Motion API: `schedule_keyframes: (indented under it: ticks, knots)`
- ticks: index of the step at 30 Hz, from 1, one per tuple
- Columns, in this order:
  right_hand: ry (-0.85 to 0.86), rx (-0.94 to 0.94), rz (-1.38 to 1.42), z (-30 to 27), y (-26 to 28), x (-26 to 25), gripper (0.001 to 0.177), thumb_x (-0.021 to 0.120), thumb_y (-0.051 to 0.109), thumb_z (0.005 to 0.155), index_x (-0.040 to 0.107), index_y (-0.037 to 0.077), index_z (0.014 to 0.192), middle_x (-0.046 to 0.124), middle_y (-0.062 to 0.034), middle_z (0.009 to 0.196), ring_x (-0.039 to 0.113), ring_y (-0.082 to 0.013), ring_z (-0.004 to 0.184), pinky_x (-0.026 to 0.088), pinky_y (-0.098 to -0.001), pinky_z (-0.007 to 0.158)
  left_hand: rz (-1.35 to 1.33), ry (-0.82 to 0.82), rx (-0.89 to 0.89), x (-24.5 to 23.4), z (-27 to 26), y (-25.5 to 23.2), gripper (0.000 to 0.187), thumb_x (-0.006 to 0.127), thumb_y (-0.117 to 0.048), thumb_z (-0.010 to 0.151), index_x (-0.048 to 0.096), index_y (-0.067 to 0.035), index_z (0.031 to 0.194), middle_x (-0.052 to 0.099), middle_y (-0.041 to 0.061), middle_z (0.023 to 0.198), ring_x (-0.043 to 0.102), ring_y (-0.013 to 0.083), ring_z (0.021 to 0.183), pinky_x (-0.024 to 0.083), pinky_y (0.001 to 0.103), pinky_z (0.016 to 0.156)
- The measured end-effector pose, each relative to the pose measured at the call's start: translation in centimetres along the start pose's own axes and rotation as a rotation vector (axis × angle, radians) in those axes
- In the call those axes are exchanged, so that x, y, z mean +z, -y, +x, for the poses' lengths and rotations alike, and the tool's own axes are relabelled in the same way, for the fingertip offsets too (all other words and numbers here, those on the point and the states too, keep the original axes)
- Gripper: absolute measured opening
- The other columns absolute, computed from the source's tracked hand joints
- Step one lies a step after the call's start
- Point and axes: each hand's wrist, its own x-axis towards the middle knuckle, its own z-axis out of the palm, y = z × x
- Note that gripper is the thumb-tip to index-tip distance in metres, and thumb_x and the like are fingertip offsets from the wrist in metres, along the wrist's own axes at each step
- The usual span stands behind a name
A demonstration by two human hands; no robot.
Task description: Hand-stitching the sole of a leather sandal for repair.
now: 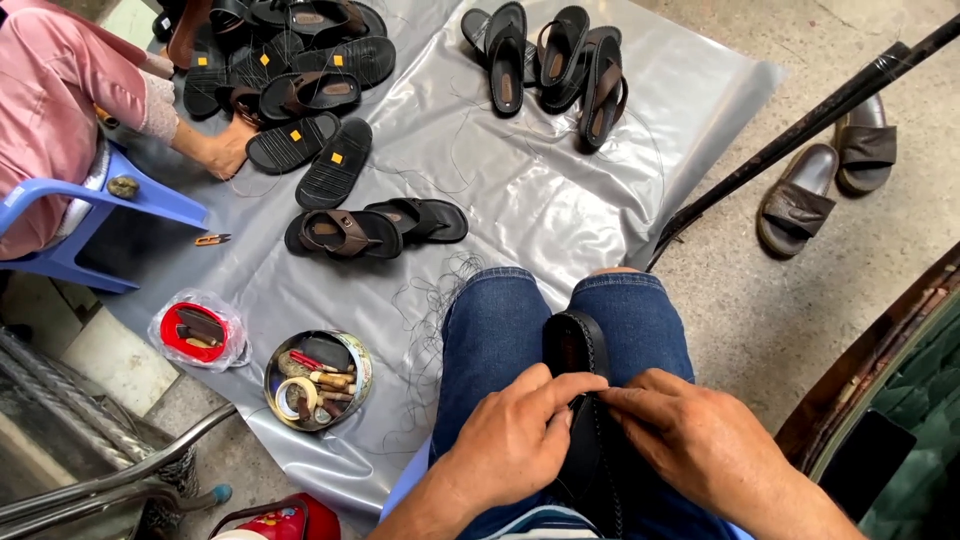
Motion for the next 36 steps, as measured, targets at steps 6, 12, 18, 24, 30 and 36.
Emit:
schedule_keyframes:
  ticks: [6,12,18,24,30,36]
  knots:
    - [0.256,0.337,-0.164,-1.1,-1.8,-5.4,0.044,0.052,0.041,0.078,0.051,0.058,0.119,0.06,0.0186,0.087,0.068,-0.0048,0.069,0.055,-0.0288,0.062,-0.026,0.033,-0.007,-0.4,0.1,1.1,0.036,0.047,-0.02,0.089,0.056,-0.033,0.121,0.048,-0.002,0.082,0.058,0.0163,0.076,0.048,0.032,0.066]
    - [0.28,0.3,0.03,-2.0,-2.6,-5.3,0.048,0.05,0.03,0.082,0.053,0.052,0.126,0.054,0.008,0.074,0.061,-0.0084,0.065,0.048,-0.0243,0.062,-0.252,-0.127,0.003,0.1,0.3,-0.1,0.031,0.059,-0.023,0.08,0.063,-0.023,0.111,0.055,-0.004,0.096,0.059,0.0076,0.076,0.052,0.019,0.059]
    - [0.328,0.367,0.074,-1.5,-1.6,-5.5,0.047,0.051,0.034,0.081,0.055,0.055,0.123,0.066,0.0144,0.084,0.069,-0.0058,0.071,0.05,-0.0222,0.067,-0.114,-0.177,0.044,1.2,1.0,-0.6,0.016,0.064,-0.03,0.079,0.069,-0.028,0.094,0.052,-0.008,0.093,0.062,0.0078,0.082,0.051,0.027,0.069]
    - [0.185,0.515,0.262,0.5,0.6,-3.5,0.05,0.066,0.043,0.071,0.058,0.046,0.12,0.062,0.0034,0.058,0.057,-0.0093,0.05,0.044,-0.021,0.057,-0.243,-0.267,0.022,2.1,1.4,0.0,0.01,0.068,-0.024,0.077,0.071,-0.024,0.086,0.056,-0.006,0.087,0.059,0.007,0.075,0.048,0.021,0.06]
    - [0.083,-0.062,0.47,0.7,-0.3,-1.3,0.028,0.058,0.034,0.084,0.057,0.015,0.063,0.052,0.0041,0.053,0.048,-0.0109,0.047,0.042,-0.0255,0.049,-0.352,-0.375,0.084,3.0,0.7,0.8,0.007,0.062,-0.014,0.078,0.064,-0.017,0.084,0.055,0.002,0.094,0.059,0.0127,0.091,0.045,0.026,0.083]
    - [0.078,0.128,-0.147,0.7,-0.4,-1.3,0.017,0.056,0.045,0.077,0.065,0.036,0.088,0.058,0.0178,0.09,0.066,-0.013,0.069,0.055,-0.037,0.053,0.056,-0.478,0.222,4.6,-0.8,0.5,0.01,0.065,-0.018,0.076,0.062,-0.018,0.086,0.05,0.007,0.111,0.064,0.0256,0.066,0.051,0.042,0.045]
